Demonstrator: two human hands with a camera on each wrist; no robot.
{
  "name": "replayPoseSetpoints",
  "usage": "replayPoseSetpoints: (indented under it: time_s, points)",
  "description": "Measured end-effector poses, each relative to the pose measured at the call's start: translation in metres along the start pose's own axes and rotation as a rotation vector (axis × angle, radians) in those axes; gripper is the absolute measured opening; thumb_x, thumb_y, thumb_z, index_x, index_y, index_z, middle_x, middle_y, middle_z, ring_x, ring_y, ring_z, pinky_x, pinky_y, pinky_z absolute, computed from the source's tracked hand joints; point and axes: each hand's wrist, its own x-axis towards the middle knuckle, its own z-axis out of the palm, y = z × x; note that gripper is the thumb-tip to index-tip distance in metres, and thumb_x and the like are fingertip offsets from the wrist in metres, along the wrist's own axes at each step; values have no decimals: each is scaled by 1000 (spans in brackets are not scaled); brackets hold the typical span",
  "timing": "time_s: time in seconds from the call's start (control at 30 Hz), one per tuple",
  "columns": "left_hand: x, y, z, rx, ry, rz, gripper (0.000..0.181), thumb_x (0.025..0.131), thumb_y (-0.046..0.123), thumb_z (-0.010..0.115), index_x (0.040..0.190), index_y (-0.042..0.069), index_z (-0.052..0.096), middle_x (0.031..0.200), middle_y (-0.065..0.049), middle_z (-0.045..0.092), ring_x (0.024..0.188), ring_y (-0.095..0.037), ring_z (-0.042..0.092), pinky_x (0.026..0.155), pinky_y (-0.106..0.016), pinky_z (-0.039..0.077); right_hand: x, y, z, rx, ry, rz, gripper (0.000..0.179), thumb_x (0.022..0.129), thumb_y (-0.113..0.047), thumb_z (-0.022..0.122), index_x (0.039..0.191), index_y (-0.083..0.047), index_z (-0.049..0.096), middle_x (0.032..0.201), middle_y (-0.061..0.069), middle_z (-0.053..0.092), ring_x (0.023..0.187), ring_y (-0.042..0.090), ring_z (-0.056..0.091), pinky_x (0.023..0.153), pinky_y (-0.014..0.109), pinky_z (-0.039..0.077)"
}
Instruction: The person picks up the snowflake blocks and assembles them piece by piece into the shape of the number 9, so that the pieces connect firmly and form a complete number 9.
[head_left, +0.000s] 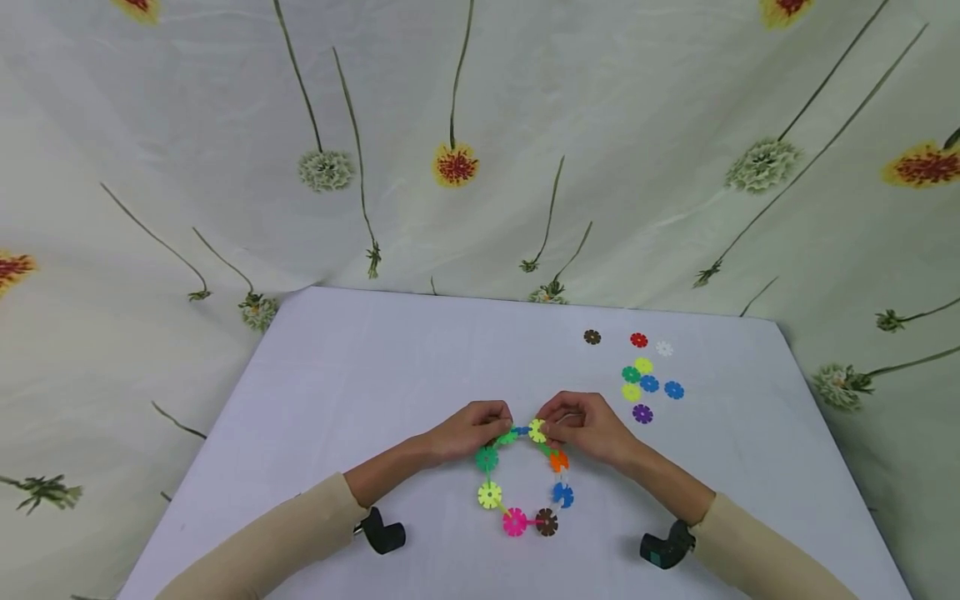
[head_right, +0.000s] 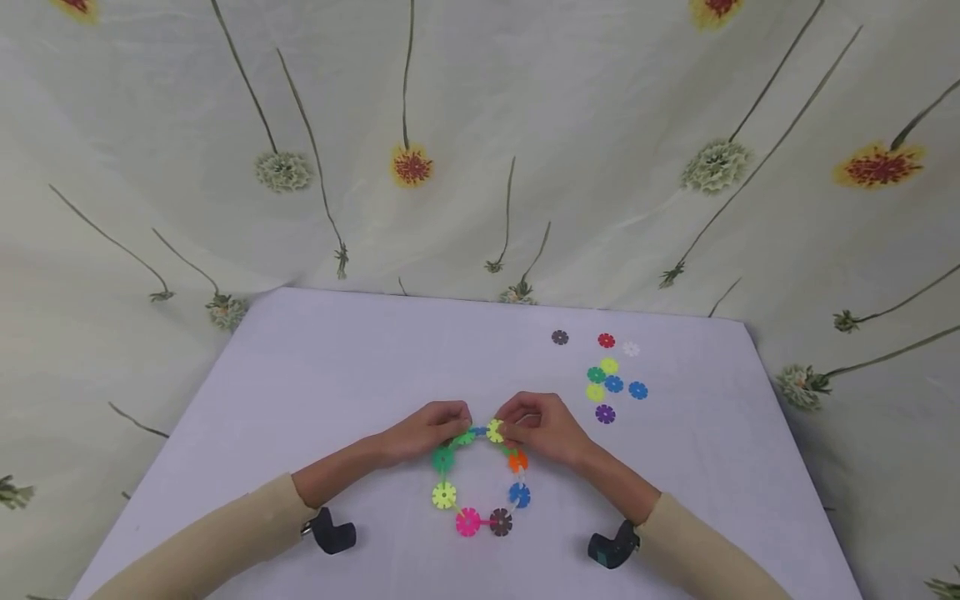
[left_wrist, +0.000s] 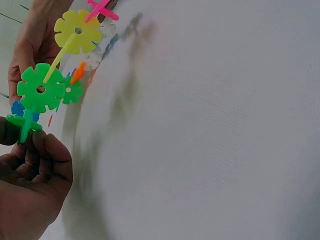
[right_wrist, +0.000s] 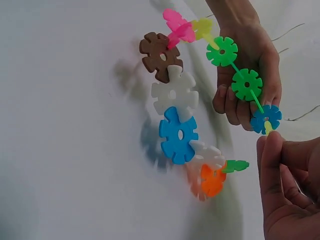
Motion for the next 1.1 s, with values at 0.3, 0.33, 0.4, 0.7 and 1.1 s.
replayPoseSetpoints:
  time_s: [0.3, 0.33, 0.4, 0.7, 1.1]
  points:
    - [1, 0, 2, 41, 28, 12, 22, 112, 20, 53, 108, 1, 65, 77, 5, 51, 71, -6, 49, 69, -19, 43, -1, -2, 7, -9, 67, 34, 20, 99, -11, 77, 113, 2, 73, 99, 20, 78, 82, 22, 78, 78, 23, 64]
    - [1, 0, 3, 44, 31, 17, 22, 111, 19, 54, 108, 1, 65, 78, 4, 52, 72, -7, 49, 69, -19, 43, -1, -2, 7, -11, 71, 36, 20, 98, -11, 77, 113, 2, 73, 99, 20, 78, 81, 23, 78, 78, 24, 64]
    - [1, 0, 4, 69, 45, 22, 21, 111, 19, 55, 107, 2, 66, 78, 4, 52, 72, -7, 49, 70, -20, 43, -2, -3, 8, -16, 74, 35, 19, 98, -11, 78, 112, 2, 74, 98, 19, 78, 81, 24, 78, 77, 24, 64]
    - [0, 0, 2, 91, 23, 19, 19, 111, 18, 55, 107, 4, 66, 77, 2, 55, 72, -8, 51, 72, -21, 45, 0, -5, 9, -102, 81, 12, 15, 99, -16, 78, 111, -7, 77, 97, 12, 80, 81, 25, 78, 76, 24, 63]
    - [-5, -7, -14, 24, 35, -36, 20, 112, 20, 55, 107, 4, 65, 81, 1, 62, 75, -11, 59, 75, -23, 53, -20, 2, -12, -520, 50, -88, 25, 99, -25, 77, 122, -16, 72, 113, -3, 75, 97, 10, 66, 81, 23, 56]
